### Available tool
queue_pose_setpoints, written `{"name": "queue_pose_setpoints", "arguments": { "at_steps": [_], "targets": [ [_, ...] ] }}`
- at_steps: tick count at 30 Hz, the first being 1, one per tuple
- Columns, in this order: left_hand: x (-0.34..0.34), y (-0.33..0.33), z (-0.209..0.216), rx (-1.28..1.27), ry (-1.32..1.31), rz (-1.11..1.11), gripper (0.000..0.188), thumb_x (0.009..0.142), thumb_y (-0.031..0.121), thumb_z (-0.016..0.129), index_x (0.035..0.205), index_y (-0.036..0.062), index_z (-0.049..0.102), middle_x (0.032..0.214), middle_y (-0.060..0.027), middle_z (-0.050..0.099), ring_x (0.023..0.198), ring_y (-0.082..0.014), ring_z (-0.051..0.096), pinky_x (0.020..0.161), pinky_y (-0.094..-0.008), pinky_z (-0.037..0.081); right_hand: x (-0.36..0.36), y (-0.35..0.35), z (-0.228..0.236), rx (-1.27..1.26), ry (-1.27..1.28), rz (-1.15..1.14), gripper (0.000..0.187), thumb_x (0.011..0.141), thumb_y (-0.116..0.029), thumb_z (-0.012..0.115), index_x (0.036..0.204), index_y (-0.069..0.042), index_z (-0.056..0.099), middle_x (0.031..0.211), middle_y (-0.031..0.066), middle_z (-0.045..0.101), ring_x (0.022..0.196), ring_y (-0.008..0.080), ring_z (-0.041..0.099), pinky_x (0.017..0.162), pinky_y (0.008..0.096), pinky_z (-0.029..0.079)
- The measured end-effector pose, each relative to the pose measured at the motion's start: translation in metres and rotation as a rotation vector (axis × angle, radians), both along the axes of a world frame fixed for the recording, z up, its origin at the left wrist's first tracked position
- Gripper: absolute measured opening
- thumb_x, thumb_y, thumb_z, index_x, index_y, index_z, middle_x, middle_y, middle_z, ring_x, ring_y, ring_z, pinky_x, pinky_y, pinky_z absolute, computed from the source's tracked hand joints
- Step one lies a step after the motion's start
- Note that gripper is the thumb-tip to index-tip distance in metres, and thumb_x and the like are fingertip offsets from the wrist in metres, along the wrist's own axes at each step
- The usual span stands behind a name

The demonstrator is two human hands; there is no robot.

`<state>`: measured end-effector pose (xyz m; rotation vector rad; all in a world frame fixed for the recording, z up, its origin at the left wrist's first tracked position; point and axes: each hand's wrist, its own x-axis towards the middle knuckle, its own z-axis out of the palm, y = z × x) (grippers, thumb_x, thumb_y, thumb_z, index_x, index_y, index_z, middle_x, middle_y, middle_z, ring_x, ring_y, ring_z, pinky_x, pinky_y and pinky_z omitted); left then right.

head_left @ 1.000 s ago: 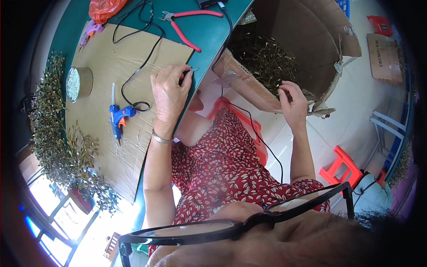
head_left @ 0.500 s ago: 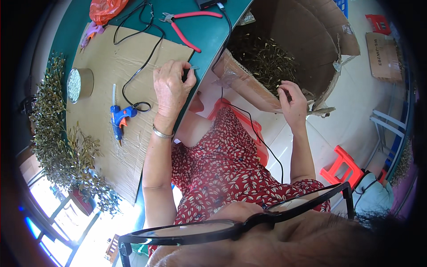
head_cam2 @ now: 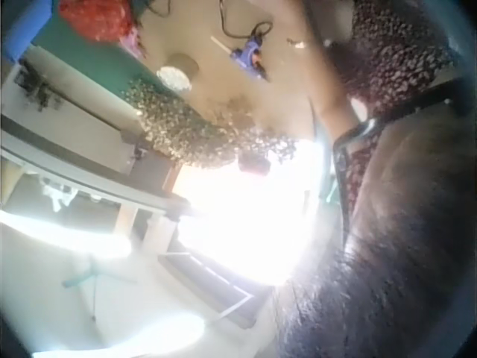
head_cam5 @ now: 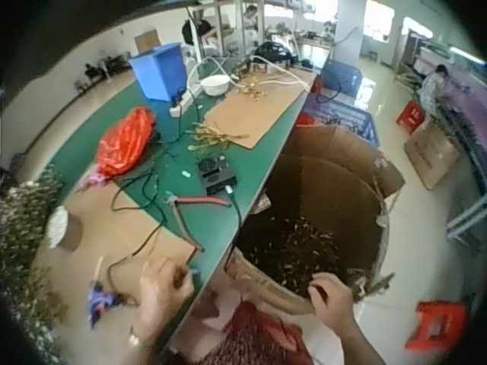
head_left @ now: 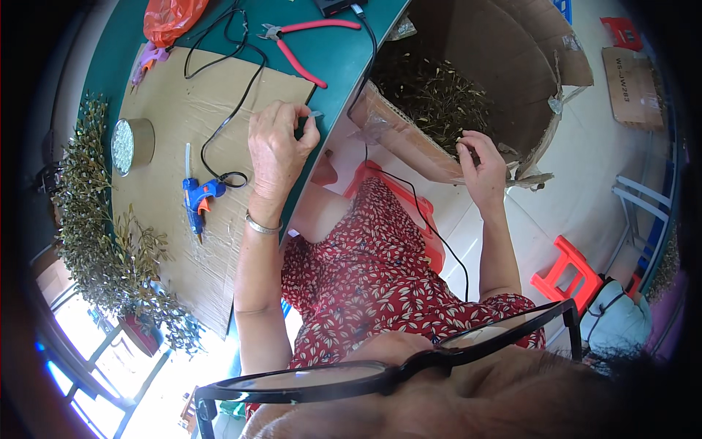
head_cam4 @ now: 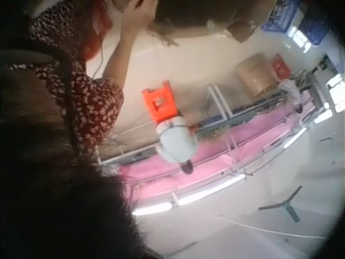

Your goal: The person applies hot glue to artificial leaf branches with a glue gun and attaches pearl beads onto the branches by hand.

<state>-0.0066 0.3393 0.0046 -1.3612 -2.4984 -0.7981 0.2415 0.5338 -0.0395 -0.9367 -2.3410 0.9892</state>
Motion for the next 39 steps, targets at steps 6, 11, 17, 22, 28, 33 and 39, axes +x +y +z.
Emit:
{"name": "queue_pose_setpoints", "arguments": {
  "at_steps": [6, 11, 17, 22, 28, 33, 39],
  "targets": [
    [0.003, -0.004, -0.004, 0.004, -0.068, -0.020, 0.012, 0.068, 0.005, 0.067, 0.078, 0.0070, 0.059, 0.064, -0.0036, 0.046, 0.060, -0.0201, 0.048, 0.064, -0.0337, 0.039, 0.001, 0.001, -0.001, 0.007, -0.009, -0.001, 0.010, 0.082, -0.008, 0.062, 0.090, -0.001, 0.063, 0.100, 0.0134, 0.064, 0.086, 0.0274, 0.064, 0.074, 0.0320, 0.050],
    [-0.003, -0.003, -0.010, -0.014, -0.059, 0.006, 0.010, 0.070, 0.007, 0.067, 0.075, 0.0075, 0.058, 0.065, -0.0036, 0.048, 0.063, -0.0210, 0.051, 0.067, -0.0344, 0.039, 0.001, 0.001, -0.003, 0.031, -0.005, 0.006, 0.010, 0.082, -0.008, 0.062, 0.089, -0.001, 0.063, 0.099, 0.0131, 0.064, 0.085, 0.0273, 0.064, 0.074, 0.0319, 0.050],
    [-0.004, -0.001, -0.014, -0.024, 0.009, 0.003, 0.010, 0.074, 0.010, 0.068, 0.073, 0.0076, 0.058, 0.066, -0.0039, 0.052, 0.064, -0.0221, 0.054, 0.068, -0.0355, 0.039, 0.000, 0.001, -0.003, 0.026, -0.004, -0.003, 0.010, 0.082, -0.008, 0.062, 0.089, -0.002, 0.063, 0.098, 0.0126, 0.065, 0.085, 0.0278, 0.064, 0.074, 0.0325, 0.050],
    [-0.004, -0.001, -0.012, -0.023, 0.065, -0.030, 0.011, 0.075, 0.013, 0.069, 0.076, 0.0066, 0.060, 0.066, -0.0041, 0.051, 0.066, -0.0227, 0.053, 0.070, -0.0356, 0.038, 0.001, 0.002, -0.005, 0.048, -0.001, -0.002, 0.010, 0.082, -0.008, 0.062, 0.089, -0.002, 0.063, 0.097, 0.0124, 0.065, 0.084, 0.0280, 0.064, 0.073, 0.0328, 0.051],
    [-0.001, -0.006, 0.007, -0.096, -0.146, -0.055, 0.018, 0.073, 0.018, 0.071, 0.083, 0.0064, 0.061, 0.071, -0.0044, 0.052, 0.069, -0.0213, 0.053, 0.073, -0.0356, 0.038, 0.000, 0.003, -0.002, 0.064, 0.008, 0.005, 0.009, 0.082, -0.008, 0.062, 0.088, -0.002, 0.063, 0.096, 0.0123, 0.065, 0.083, 0.0283, 0.064, 0.073, 0.0328, 0.050],
    [-0.003, -0.001, 0.003, -0.107, -0.064, -0.097, 0.016, 0.076, 0.014, 0.070, 0.085, 0.0048, 0.061, 0.071, -0.0053, 0.051, 0.068, -0.0215, 0.050, 0.073, -0.0341, 0.037, -0.001, 0.002, -0.001, 0.055, 0.007, 0.002, 0.009, 0.082, -0.008, 0.062, 0.088, -0.001, 0.063, 0.096, 0.0124, 0.065, 0.082, 0.0284, 0.064, 0.072, 0.0327, 0.050],
    [0.000, -0.002, -0.001, -0.072, -0.024, -0.087, 0.013, 0.080, 0.016, 0.067, 0.080, 0.0054, 0.060, 0.072, -0.0073, 0.053, 0.073, -0.0246, 0.053, 0.075, -0.0364, 0.037, -0.001, 0.002, -0.001, 0.071, 0.008, 0.000, 0.009, 0.082, -0.008, 0.062, 0.088, -0.001, 0.063, 0.095, 0.0123, 0.065, 0.082, 0.0286, 0.064, 0.071, 0.0328, 0.051]
  ]
}}
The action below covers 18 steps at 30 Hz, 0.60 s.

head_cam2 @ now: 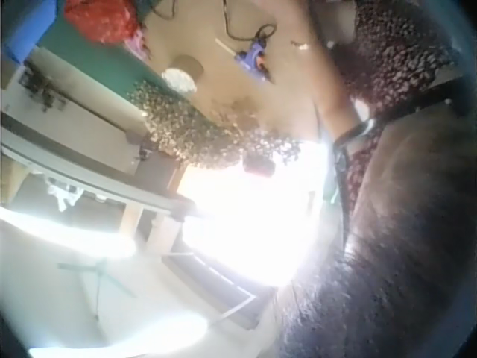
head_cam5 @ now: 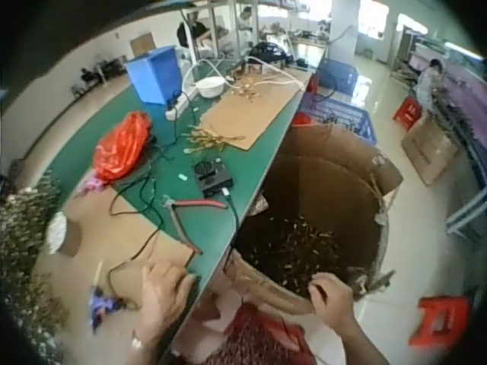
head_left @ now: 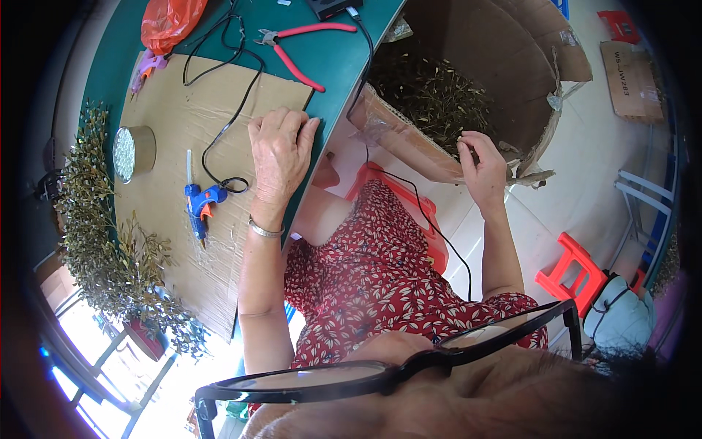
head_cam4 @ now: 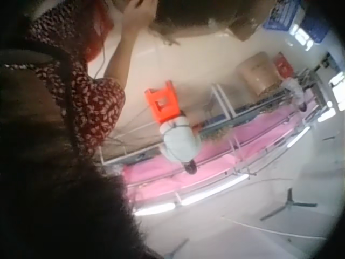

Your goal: The person applies hot glue to artificial leaf branches with a glue gun and attaches pearl beads onto the branches by hand.

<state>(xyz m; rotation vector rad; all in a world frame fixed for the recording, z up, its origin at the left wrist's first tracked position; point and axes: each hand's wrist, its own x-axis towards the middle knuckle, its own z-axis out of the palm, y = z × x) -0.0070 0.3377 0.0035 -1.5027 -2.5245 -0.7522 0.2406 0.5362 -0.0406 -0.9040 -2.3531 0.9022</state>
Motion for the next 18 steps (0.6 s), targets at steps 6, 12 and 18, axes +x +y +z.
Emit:
{"name": "queue_pose_setpoints", "arguments": {
  "at_steps": [6, 12, 18],
  "targets": [
    [-0.001, 0.003, -0.008, 0.027, 0.047, 0.022, 0.017, 0.081, 0.018, 0.066, 0.072, 0.0063, 0.058, 0.070, -0.0080, 0.053, 0.072, -0.0254, 0.054, 0.074, -0.0373, 0.037, 0.001, 0.000, -0.002, 0.003, 0.000, -0.007, 0.008, 0.082, -0.007, 0.062, 0.088, -0.001, 0.062, 0.095, 0.0120, 0.065, 0.081, 0.0284, 0.064, 0.071, 0.0328, 0.051],
    [-0.004, 0.004, -0.015, 0.022, 0.104, 0.049, 0.026, 0.083, 0.020, 0.064, 0.063, 0.0064, 0.054, 0.063, -0.0073, 0.050, 0.066, -0.0251, 0.052, 0.071, -0.0377, 0.037, 0.000, -0.001, -0.001, 0.018, 0.000, -0.005, 0.008, 0.082, -0.007, 0.061, 0.087, -0.001, 0.062, 0.093, 0.0114, 0.065, 0.081, 0.0280, 0.064, 0.071, 0.0330, 0.051],
    [-0.007, -0.002, -0.005, 0.020, -0.001, 0.025, 0.032, 0.079, 0.032, 0.068, 0.064, 0.0062, 0.055, 0.061, -0.0055, 0.049, 0.064, -0.0236, 0.051, 0.071, -0.0363, 0.037, 0.001, 0.000, -0.002, 0.034, 0.007, -0.001, 0.007, 0.082, -0.007, 0.061, 0.087, -0.002, 0.062, 0.092, 0.0109, 0.065, 0.081, 0.0275, 0.064, 0.070, 0.0332, 0.051]
  ]
}}
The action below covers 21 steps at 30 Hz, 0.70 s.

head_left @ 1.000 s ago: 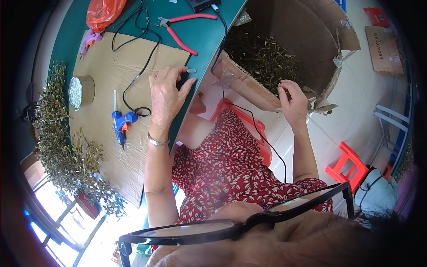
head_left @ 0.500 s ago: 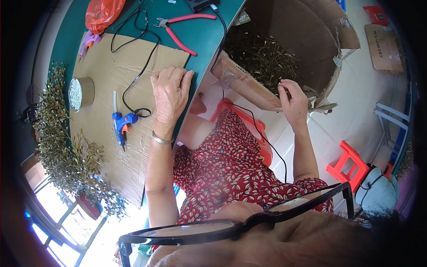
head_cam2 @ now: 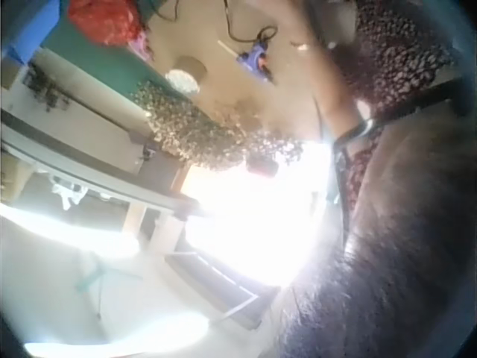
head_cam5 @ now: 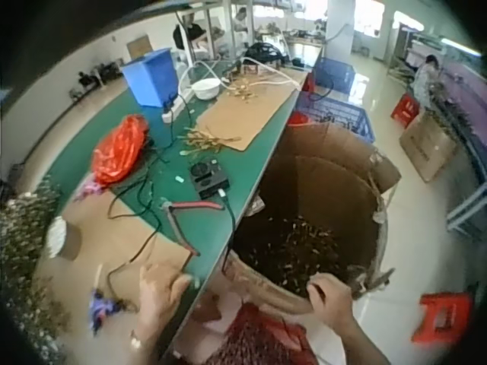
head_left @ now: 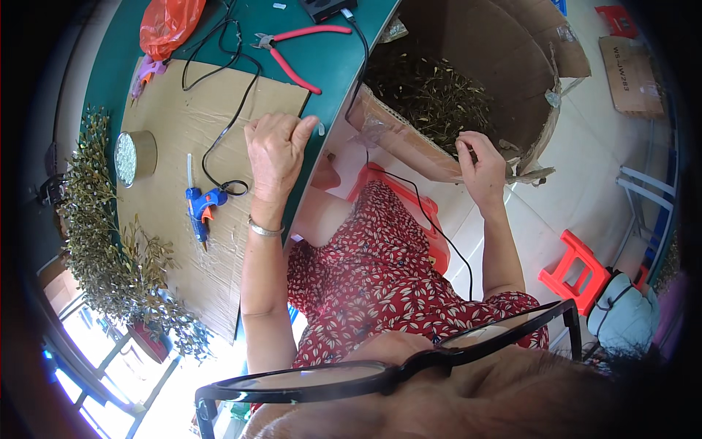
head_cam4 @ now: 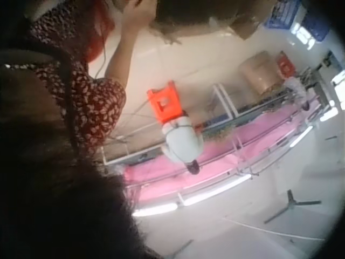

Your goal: The person applies hot glue to artificial leaf branches with a glue gun and attaches pearl beads onto the branches by hand.

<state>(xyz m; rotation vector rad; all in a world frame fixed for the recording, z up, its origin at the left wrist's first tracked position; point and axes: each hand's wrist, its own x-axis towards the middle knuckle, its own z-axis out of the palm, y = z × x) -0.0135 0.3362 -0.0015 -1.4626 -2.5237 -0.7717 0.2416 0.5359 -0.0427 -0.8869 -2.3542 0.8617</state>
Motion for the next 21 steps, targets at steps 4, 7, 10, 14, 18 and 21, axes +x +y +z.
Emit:
{"name": "queue_pose_setpoints", "arguments": {
  "at_steps": [4, 7, 10, 14, 18, 21],
  "targets": [
    [0.010, -0.005, 0.024, -0.070, -0.213, 0.070, 0.034, 0.072, 0.033, 0.075, 0.080, 0.0048, 0.058, 0.068, -0.0063, 0.052, 0.069, -0.0239, 0.051, 0.073, -0.0345, 0.039, 0.001, 0.002, -0.002, -0.014, -0.010, -0.009, 0.007, 0.081, -0.007, 0.061, 0.087, -0.002, 0.062, 0.091, 0.0107, 0.065, 0.080, 0.0274, 0.064, 0.070, 0.0332, 0.051],
    [0.018, -0.007, 0.022, -0.062, -0.150, 0.054, 0.042, 0.066, 0.034, 0.078, 0.090, 0.0054, 0.058, 0.073, -0.0049, 0.053, 0.074, -0.0220, 0.052, 0.075, -0.0343, 0.039, 0.000, 0.001, -0.002, -0.005, -0.001, -0.011, 0.008, 0.082, -0.007, 0.061, 0.087, -0.001, 0.062, 0.090, 0.0105, 0.065, 0.079, 0.0275, 0.064, 0.070, 0.0331, 0.051],
    [0.019, 0.005, 0.013, 0.023, -0.045, -0.005, 0.034, 0.067, 0.024, 0.077, 0.091, 0.0082, 0.061, 0.079, -0.0036, 0.058, 0.074, -0.0223, 0.055, 0.075, -0.0355, 0.039, -0.001, 0.000, 0.002, -0.031, -0.015, -0.021, 0.007, 0.082, -0.007, 0.061, 0.087, -0.002, 0.062, 0.090, 0.0103, 0.065, 0.078, 0.0274, 0.064, 0.069, 0.0329, 0.051],
    [0.013, 0.009, 0.006, 0.033, 0.055, -0.140, 0.025, 0.069, 0.017, 0.074, 0.089, 0.0089, 0.063, 0.080, -0.0033, 0.060, 0.076, -0.0226, 0.056, 0.075, -0.0362, 0.039, -0.001, -0.001, -0.001, -0.035, -0.005, -0.018, 0.007, 0.082, -0.006, 0.062, 0.087, -0.002, 0.062, 0.090, 0.0104, 0.065, 0.078, 0.0272, 0.064, 0.069, 0.0327, 0.051],
    [0.000, 0.003, 0.000, 0.093, 0.018, -0.065, 0.014, 0.072, 0.014, 0.071, 0.083, 0.0086, 0.065, 0.077, -0.0042, 0.060, 0.076, -0.0236, 0.056, 0.075, -0.0357, 0.039, 0.000, -0.001, -0.003, -0.007, 0.004, -0.016, 0.007, 0.081, -0.006, 0.062, 0.086, -0.002, 0.062, 0.089, 0.0105, 0.065, 0.078, 0.0271, 0.064, 0.069, 0.0324, 0.051],
    [-0.003, 0.004, -0.003, 0.071, 0.020, -0.039, 0.012, 0.074, 0.014, 0.070, 0.082, 0.0077, 0.063, 0.076, -0.0053, 0.059, 0.076, -0.0246, 0.056, 0.073, -0.0361, 0.039, 0.000, -0.001, -0.002, -0.010, 0.006, -0.016, 0.006, 0.081, -0.006, 0.062, 0.086, -0.002, 0.062, 0.089, 0.0105, 0.065, 0.078, 0.0271, 0.064, 0.069, 0.0323, 0.051]
  ]
}}
